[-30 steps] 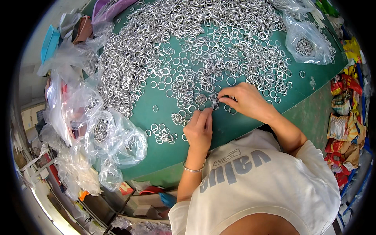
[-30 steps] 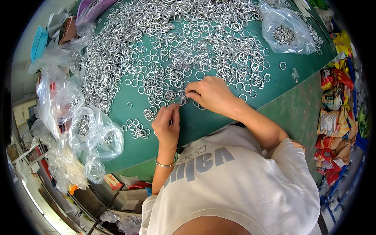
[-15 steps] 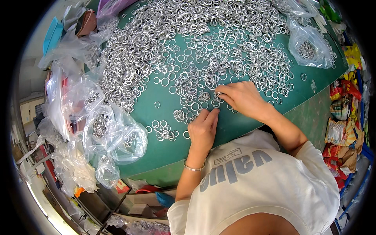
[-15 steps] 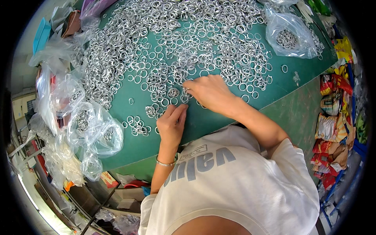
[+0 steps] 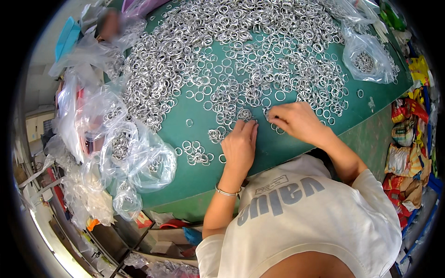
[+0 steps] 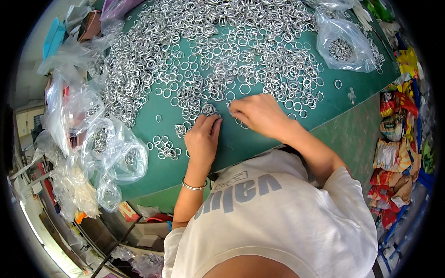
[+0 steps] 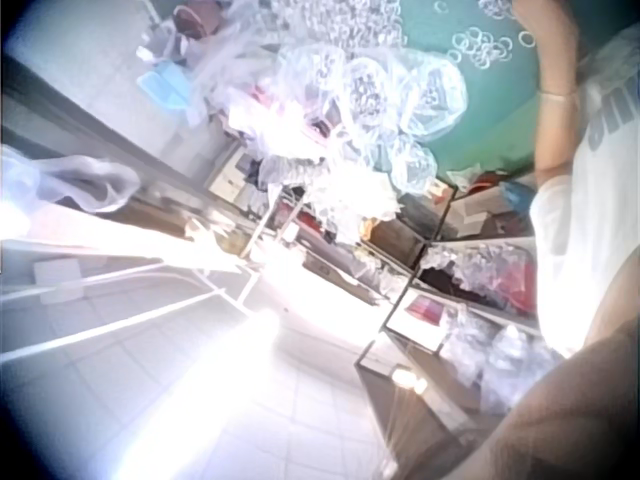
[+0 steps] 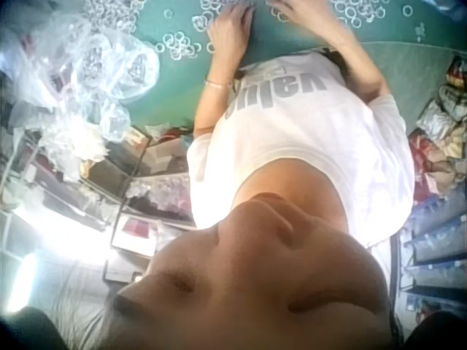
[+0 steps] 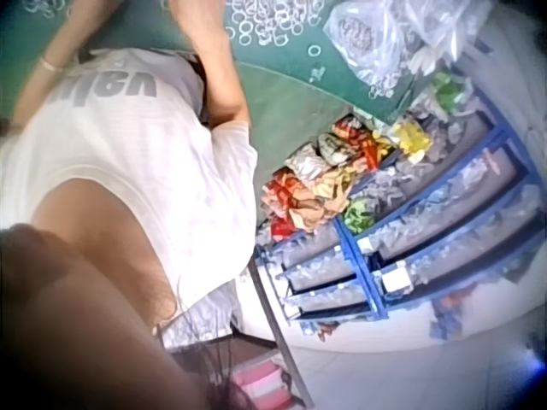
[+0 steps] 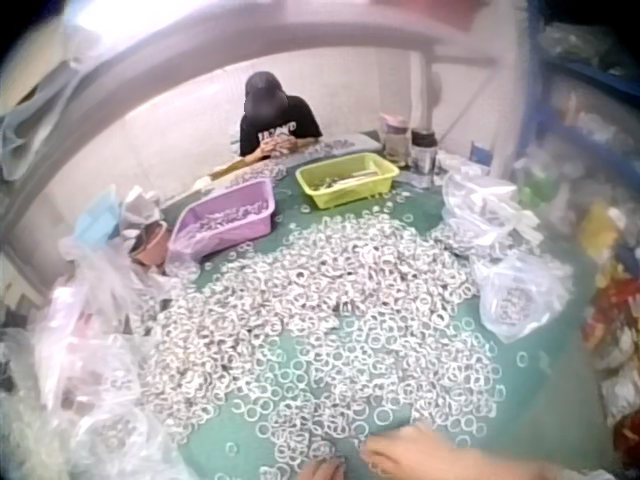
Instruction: The person sorts and counts metal rings by hand on a green worktable, picking them from a large pile and grouping them into sets.
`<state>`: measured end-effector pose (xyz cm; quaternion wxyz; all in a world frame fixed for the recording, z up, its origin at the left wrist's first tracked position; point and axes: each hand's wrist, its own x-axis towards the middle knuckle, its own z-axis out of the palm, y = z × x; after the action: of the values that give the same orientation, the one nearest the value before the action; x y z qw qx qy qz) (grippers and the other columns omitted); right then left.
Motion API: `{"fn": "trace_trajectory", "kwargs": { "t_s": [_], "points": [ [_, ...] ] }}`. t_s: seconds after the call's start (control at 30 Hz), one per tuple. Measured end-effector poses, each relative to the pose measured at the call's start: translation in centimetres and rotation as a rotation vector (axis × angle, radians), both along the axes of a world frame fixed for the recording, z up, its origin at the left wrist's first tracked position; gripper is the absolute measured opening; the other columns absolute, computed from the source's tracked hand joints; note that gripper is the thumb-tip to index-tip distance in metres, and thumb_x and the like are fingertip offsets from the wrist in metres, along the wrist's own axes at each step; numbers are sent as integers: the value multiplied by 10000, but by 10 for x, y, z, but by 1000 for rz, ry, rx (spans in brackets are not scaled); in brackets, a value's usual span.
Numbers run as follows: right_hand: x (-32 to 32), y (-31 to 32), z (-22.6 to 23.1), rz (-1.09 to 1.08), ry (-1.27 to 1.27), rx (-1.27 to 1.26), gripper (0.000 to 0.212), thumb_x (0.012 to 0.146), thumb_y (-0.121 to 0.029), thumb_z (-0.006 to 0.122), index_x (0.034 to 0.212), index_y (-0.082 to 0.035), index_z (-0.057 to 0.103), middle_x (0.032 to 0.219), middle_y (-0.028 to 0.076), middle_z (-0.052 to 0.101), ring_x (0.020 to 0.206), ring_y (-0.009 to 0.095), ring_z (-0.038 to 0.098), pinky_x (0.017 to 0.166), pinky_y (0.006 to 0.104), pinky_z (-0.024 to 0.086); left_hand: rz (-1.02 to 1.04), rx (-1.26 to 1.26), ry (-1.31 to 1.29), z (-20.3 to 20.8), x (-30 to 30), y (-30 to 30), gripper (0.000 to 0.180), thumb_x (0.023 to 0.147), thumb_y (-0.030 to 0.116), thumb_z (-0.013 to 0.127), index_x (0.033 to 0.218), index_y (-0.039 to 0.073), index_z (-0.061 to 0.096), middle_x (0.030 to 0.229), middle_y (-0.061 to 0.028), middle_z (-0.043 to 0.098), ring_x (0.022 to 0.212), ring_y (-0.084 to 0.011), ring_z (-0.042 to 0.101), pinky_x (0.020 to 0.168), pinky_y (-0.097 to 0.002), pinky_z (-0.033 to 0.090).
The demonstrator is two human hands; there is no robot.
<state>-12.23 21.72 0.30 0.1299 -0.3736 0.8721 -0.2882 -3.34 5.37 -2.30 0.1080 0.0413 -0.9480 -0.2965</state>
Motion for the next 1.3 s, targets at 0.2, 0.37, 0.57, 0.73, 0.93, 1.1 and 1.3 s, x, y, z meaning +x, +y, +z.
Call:
{"fn": "trace_trajectory", "kwargs": {
  "t_s": [0.2, 0.37, 0.57, 0.73, 0.93, 1.1, 1.3],
  "points": [
    [-11, 10, 7, -104, -75, -37, 141, 757, -164, 649, 865, -80, 616, 638, 114, 604, 589, 294, 588, 526, 386, 446, -61, 489, -142, 38, -6, -12, 90, 748, 24, 663, 835, 6, 654, 637, -70, 567, 510, -117, 476, 490, -252, 386],
    [-13, 7, -3, -181, -290, -241, 117, 782, -120, 655, 869, -50, 621, 557, 52, 530, 469, 173, 496, 469, 304, 397, -192, 546, -160, 64, -56, -47, 122, 787, 64, 645, 868, -25, 663, 698, -33, 623, 569, -74, 489, 532, -244, 415],
    [-11, -8, 7, -364, -1142, -665, 153, 867, -155, 595, 863, -2, 589, 569, -13, 467, 452, 62, 386, 406, 222, 288, 22, 1488, 252, 121, -232, -148, 133, 865, 163, 547, 831, 43, 594, 545, 54, 404, 427, -59, 314, 383, -227, 257],
    [-16, 7, 1, -408, -1499, -1161, 158, 907, -155, 525, 957, -9, 557, 614, -15, 422, 511, 66, 405, 413, 193, 292, -29, 1330, -179, 92, -227, -76, 263, 908, 154, 504, 1110, -6, 555, 601, 38, 407, 464, -38, 322, 386, -184, 233],
    [-25, 43, -6, -573, -1596, -1317, 258, 929, -256, 491, 947, -9, 564, 587, -30, 366, 524, 66, 377, 459, 176, 322, -174, 758, -479, 64, -108, -50, 231, 902, 170, 538, 1028, -11, 607, 591, 19, 456, 509, -34, 386, 422, -209, 301],
    [-20, 93, 2, -622, -1181, -1124, 238, 927, -227, 502, 898, -9, 593, 541, -54, 349, 453, 40, 303, 372, 189, 199, -245, 178, -165, 19, -46, -3, 232, 841, 152, 597, 1058, 73, 619, 702, -92, 608, 542, -200, 559, 497, -312, 433],
    [4, 129, 10, -723, -369, -387, 106, 763, -79, 676, 845, -22, 641, 577, -57, 441, 563, 31, 333, 507, 217, 291, -215, -118, -109, 9, -26, 9, 293, 782, 111, 631, 1074, 123, 614, 703, -99, 605, 543, -268, 570, 493, -355, 443]
  ]
}}
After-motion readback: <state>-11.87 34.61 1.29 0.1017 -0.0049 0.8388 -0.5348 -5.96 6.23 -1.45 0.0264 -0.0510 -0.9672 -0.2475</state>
